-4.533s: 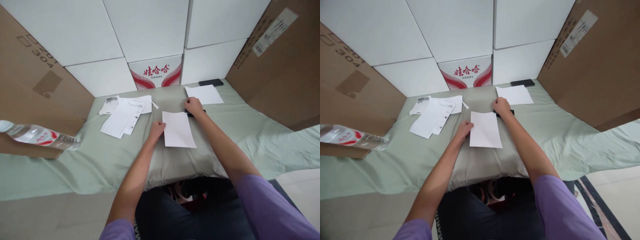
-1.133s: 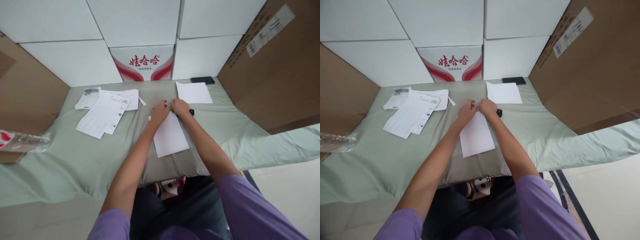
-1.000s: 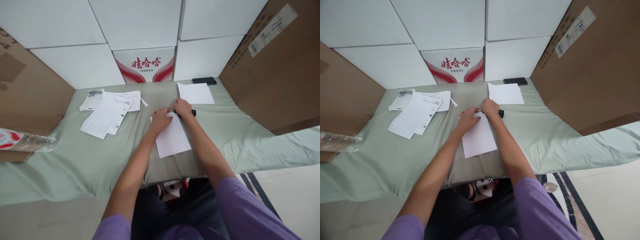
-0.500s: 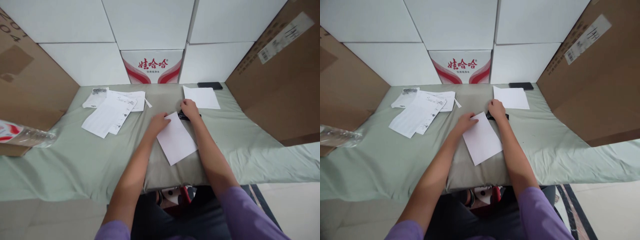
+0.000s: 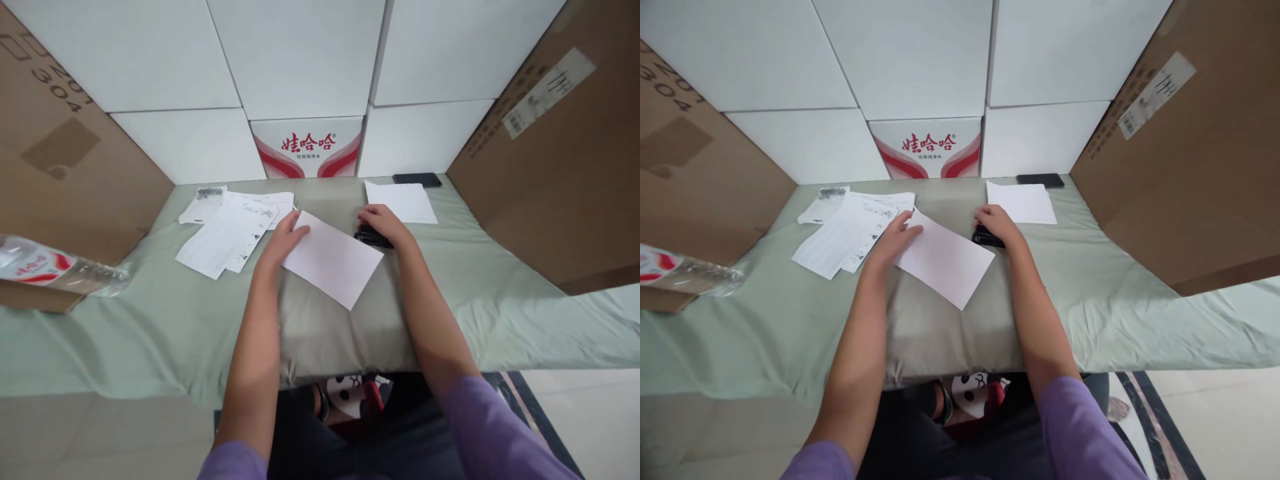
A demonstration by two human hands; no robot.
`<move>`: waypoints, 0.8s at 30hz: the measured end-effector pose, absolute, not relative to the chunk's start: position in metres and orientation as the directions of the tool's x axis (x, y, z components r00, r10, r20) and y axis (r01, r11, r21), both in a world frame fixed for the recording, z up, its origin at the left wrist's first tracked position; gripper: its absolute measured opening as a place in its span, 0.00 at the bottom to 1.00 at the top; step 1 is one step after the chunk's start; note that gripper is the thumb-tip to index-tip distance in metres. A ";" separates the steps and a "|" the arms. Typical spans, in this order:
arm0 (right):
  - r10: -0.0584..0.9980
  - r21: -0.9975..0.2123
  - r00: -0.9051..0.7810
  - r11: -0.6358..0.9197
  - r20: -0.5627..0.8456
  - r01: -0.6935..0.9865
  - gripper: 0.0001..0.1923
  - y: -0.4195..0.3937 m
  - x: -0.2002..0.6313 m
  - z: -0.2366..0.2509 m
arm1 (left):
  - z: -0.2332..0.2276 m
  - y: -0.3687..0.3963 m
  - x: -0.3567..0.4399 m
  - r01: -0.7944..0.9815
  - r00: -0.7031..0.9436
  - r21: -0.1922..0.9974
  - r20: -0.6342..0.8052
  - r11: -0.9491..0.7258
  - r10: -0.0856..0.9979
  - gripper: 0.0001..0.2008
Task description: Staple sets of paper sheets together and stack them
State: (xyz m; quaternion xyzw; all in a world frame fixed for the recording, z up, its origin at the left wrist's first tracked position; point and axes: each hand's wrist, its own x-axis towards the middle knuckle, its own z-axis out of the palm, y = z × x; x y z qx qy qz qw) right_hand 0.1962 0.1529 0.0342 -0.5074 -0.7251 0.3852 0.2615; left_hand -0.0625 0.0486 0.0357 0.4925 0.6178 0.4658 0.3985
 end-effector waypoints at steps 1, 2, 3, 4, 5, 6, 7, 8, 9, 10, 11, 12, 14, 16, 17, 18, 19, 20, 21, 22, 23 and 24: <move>0.934 -0.835 -0.357 0.187 -0.012 0.518 0.09 0.153 0.197 0.034 | 0.036 0.049 -0.064 0.227 -0.264 0.972 0.004 0.058 0.965 0.09; 0.932 -0.840 -0.362 0.189 -0.010 0.508 0.10 0.154 0.198 0.033 | 0.036 0.049 -0.066 0.221 -0.317 0.975 0.035 0.038 0.948 0.09; 0.931 -0.839 -0.366 0.195 -0.005 0.508 0.10 0.155 0.199 0.032 | 0.035 0.050 -0.067 0.216 -0.346 0.976 0.059 0.018 0.936 0.11; 0.929 -0.833 -0.370 0.206 0.001 0.514 0.10 0.155 0.199 0.032 | 0.035 0.051 -0.068 0.212 -0.359 0.977 0.083 -0.006 0.930 0.13; 0.927 -0.825 -0.375 0.218 0.009 0.521 0.10 0.156 0.198 0.033 | 0.034 0.051 -0.068 0.210 -0.359 0.977 0.111 -0.036 0.927 0.14; 0.924 -0.820 -0.382 0.233 0.019 0.522 0.11 0.157 0.198 0.034 | 0.034 0.052 -0.069 0.210 -0.358 0.975 0.140 -0.067 0.923 0.16; 0.919 -0.818 -0.392 0.252 0.035 0.518 0.11 0.156 0.197 0.037 | 0.033 0.053 -0.069 0.212 -0.367 0.973 0.169 -0.095 0.915 0.17; 0.912 -0.817 -0.408 0.274 0.052 0.508 0.11 0.155 0.196 0.040 | 0.033 0.053 -0.070 0.214 -0.389 0.970 0.191 -0.114 0.901 0.18; 0.903 -0.818 -0.423 0.295 0.071 0.493 0.12 0.154 0.194 0.044 | 0.034 0.054 -0.070 0.211 -0.425 0.969 0.208 -0.127 0.881 0.19; 0.896 -0.822 -0.435 0.310 0.086 0.477 0.13 0.151 0.193 0.049 | 0.033 0.055 -0.071 0.199 -0.474 0.971 0.217 -0.136 0.853 0.20; 0.892 -0.829 -0.444 0.313 0.089 0.463 0.14 0.147 0.192 0.055 | 0.033 0.057 -0.072 0.174 -0.533 0.973 0.220 -0.149 0.817 0.21; 0.886 -0.842 -0.457 0.304 0.077 0.446 0.17 0.143 0.190 0.060 | 0.032 0.059 -0.074 0.134 -0.595 0.976 0.218 -0.172 0.773 0.21; 0.860 -0.888 -0.510 0.249 0.018 0.387 0.22 0.133 0.188 0.071 | 0.028 0.064 -0.079 0.030 -0.693 0.969 0.198 -0.247 0.693 0.21; 0.777 -0.941 -0.626 0.163 -0.063 0.296 0.24 0.125 0.185 0.080 | 0.021 0.070 -0.086 -0.072 -0.744 0.945 0.163 -0.320 0.649 0.21; 0.720 -0.958 -0.688 0.126 -0.091 0.259 0.22 0.122 0.183 0.082 | 0.017 0.073 -0.089 -0.114 -0.759 0.931 0.143 -0.346 0.635 0.20; 0.664 -0.967 -0.740 0.102 -0.109 0.235 0.19 0.119 0.181 0.083 | 0.013 0.077 -0.092 -0.152 -0.773 0.919 0.119 -0.365 0.622 0.20; 0.623 -0.970 -0.773 0.091 -0.121 0.225 0.17 0.118 0.179 0.082 | 0.008 0.079 -0.093 -0.187 -0.788 0.905 0.095 -0.383 0.609 0.20; 0.613 -0.971 -0.781 0.089 -0.122 0.223 0.17 0.117 0.176 0.080 | 0.004 0.082 -0.094 -0.220 -0.800 0.886 0.075 -0.408 0.595 0.20; 0.640 -0.970 -0.760 0.096 -0.113 0.224 0.16 0.118 0.174 0.077 | -0.001 0.084 -0.093 -0.251 -0.811 0.861 0.062 -0.442 0.582 0.20; 0.692 -0.969 -0.716 0.103 -0.093 0.226 0.15 0.119 0.172 0.074 | -0.005 0.085 -0.091 -0.280 -0.815 0.832 0.057 -0.478 0.576 0.20; 0.756 -0.969 -0.652 0.113 -0.060 0.219 0.14 0.122 0.171 0.071 | -0.009 0.086 -0.089 -0.305 -0.812 0.804 0.061 -0.510 0.581 0.20; 0.819 -0.970 -0.574 0.129 -0.012 0.204 0.13 0.125 0.172 0.068 | -0.013 0.086 -0.085 -0.330 -0.796 0.786 0.067 -0.523 0.602 0.20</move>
